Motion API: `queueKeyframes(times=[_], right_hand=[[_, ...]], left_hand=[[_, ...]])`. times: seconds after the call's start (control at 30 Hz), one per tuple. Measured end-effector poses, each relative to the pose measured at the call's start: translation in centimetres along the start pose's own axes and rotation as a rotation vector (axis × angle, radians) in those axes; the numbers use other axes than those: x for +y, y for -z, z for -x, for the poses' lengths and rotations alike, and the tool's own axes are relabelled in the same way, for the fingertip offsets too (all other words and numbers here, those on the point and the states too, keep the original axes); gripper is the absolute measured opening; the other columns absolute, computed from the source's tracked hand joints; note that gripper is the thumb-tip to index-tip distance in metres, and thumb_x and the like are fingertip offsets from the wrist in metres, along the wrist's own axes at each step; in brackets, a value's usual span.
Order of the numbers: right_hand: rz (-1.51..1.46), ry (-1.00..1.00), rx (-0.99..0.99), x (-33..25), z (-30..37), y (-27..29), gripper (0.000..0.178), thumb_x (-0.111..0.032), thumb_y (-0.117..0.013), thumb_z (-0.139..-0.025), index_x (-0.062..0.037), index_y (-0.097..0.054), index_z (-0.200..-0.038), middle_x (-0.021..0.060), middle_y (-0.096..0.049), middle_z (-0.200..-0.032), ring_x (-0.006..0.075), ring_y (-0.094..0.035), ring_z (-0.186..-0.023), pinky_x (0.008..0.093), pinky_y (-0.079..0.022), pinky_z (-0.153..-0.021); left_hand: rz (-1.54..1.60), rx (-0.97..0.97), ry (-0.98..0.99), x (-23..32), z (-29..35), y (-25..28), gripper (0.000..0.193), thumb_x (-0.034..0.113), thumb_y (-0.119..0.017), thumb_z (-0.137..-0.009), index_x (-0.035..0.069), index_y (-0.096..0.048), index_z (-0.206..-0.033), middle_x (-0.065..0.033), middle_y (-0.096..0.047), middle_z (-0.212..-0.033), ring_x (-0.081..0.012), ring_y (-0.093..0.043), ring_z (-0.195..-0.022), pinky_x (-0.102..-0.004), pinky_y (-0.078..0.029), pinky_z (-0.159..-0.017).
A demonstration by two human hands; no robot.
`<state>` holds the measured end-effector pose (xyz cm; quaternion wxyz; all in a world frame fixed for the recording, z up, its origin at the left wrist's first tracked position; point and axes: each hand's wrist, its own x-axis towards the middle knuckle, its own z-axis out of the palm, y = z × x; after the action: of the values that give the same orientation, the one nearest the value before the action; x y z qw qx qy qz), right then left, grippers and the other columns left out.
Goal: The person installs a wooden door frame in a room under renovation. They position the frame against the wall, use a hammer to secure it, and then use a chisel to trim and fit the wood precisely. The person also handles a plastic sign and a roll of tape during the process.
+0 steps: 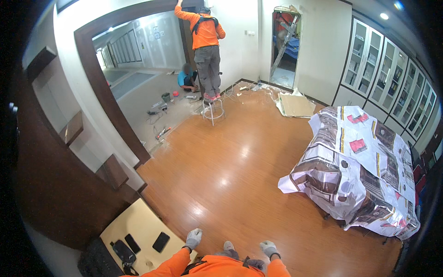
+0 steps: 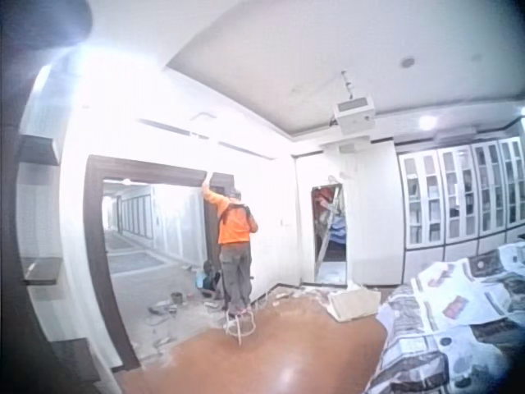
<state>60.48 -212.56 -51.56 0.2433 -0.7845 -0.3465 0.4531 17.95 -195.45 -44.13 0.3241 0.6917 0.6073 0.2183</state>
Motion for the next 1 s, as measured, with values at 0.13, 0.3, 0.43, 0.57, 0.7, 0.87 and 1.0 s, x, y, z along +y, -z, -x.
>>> queueKeyframes(times=[0.13, 0.3, 0.43, 0.57, 0.7, 0.87, 1.0], right_hand=[[-0.092, -0.103, 0.116, 0.4, -3.2, 3.1, 0.032, -0.027, -0.064, -0.091, 0.0008, -0.072, -0.106, 0.0094, -0.072, -0.08, 0.0174, -0.067, -0.069, 0.0323, -0.055, -0.066], [0.436, -0.156, -0.182, 6.5, -7.0, 5.7, 0.035, -0.039, -0.056, -0.091, -0.0124, -0.076, -0.101, 0.0135, -0.076, -0.104, 0.0299, -0.071, -0.1, 0.0412, -0.056, -0.084], [0.958, 0.123, -0.472, 7.1, -11.1, 8.3, 0.032, -0.035, -0.053, -0.094, -0.0165, -0.075, -0.109, 0.0122, -0.073, -0.116, 0.0295, -0.069, -0.111, 0.0424, -0.056, -0.09], [0.924, 0.068, -0.436, 2.6, -20.4, 14.8, 0.028, -0.03, -0.054, -0.093, -0.0165, -0.075, -0.106, 0.0133, -0.073, -0.114, 0.0336, -0.069, -0.108, 0.0457, -0.056, -0.09], [0.845, 0.125, -0.241, -2.2, -33.9, 22.2, 0.023, -0.025, -0.055, -0.091, -0.0134, -0.075, -0.093, 0.015, -0.074, -0.104, 0.0374, -0.07, -0.096, 0.0496, -0.056, -0.084], [0.02, 0.117, 0.219, -15.3, -53.4, 30.7, 0.022, -0.025, -0.063, -0.088, -0.0055, -0.066, -0.079, 0.0127, -0.062, -0.065, 0.0278, -0.06, -0.059, 0.0435, -0.048, -0.058], [-0.328, 0.081, 0.188, -28.3, -65.3, 35.7, 0.019, -0.021, -0.065, -0.092, -0.0031, -0.07, -0.096, -0.0002, -0.061, -0.068, 0.0113, -0.055, -0.058, 0.0282, -0.045, -0.053]], left_hand=[[-0.029, 0.018, -0.004, 4.9, -10.0, 0.6, 0.025, 0.027, -0.057, -0.097, 0.007, -0.071, -0.102, -0.0179, -0.072, -0.104, -0.0367, -0.067, -0.102, -0.0453, -0.053, -0.09], [0.141, -0.017, -0.061, 11.7, -20.7, -1.6, 0.025, 0.026, -0.059, -0.097, 0.006, -0.071, -0.106, -0.0169, -0.072, -0.109, -0.0356, -0.067, -0.105, -0.0433, -0.053, -0.092], [0.172, -0.071, 0.093, 12.2, -29.4, -4.8, 0.024, 0.025, -0.06, -0.097, 0.006, -0.071, -0.106, -0.0178, -0.071, -0.108, -0.0357, -0.067, -0.105, -0.0425, -0.053, -0.091], [0.006, 0.011, 0.142, 10.9, -35.8, -6.6, 0.025, 0.026, -0.06, -0.095, 0.005, -0.071, -0.1, -0.0198, -0.072, -0.101, -0.0387, -0.067, -0.1, -0.0449, -0.053, -0.088], [-0.174, 0.047, 0.267, 7.7, -38.7, -7.0, 0.025, 0.024, -0.059, -0.089, 0.003, -0.071, -0.09, -0.0223, -0.071, -0.087, -0.0396, -0.068, -0.082, -0.0467, -0.053, -0.076], [-0.104, 0.067, 0.584, 6.2, -40.8, -8.8, 0.029, 0.026, -0.059, -0.084, 0.002, -0.074, -0.089, -0.0229, -0.072, -0.087, -0.0393, -0.07, -0.085, -0.0467, -0.055, -0.078], [-0.19, -0.079, 0.754, 9.6, -47.3, -12.6, 0.03, 0.027, -0.059, -0.083, 0.003, -0.076, -0.091, -0.0221, -0.073, -0.092, -0.0407, -0.07, -0.093, -0.0479, -0.055, -0.085]])
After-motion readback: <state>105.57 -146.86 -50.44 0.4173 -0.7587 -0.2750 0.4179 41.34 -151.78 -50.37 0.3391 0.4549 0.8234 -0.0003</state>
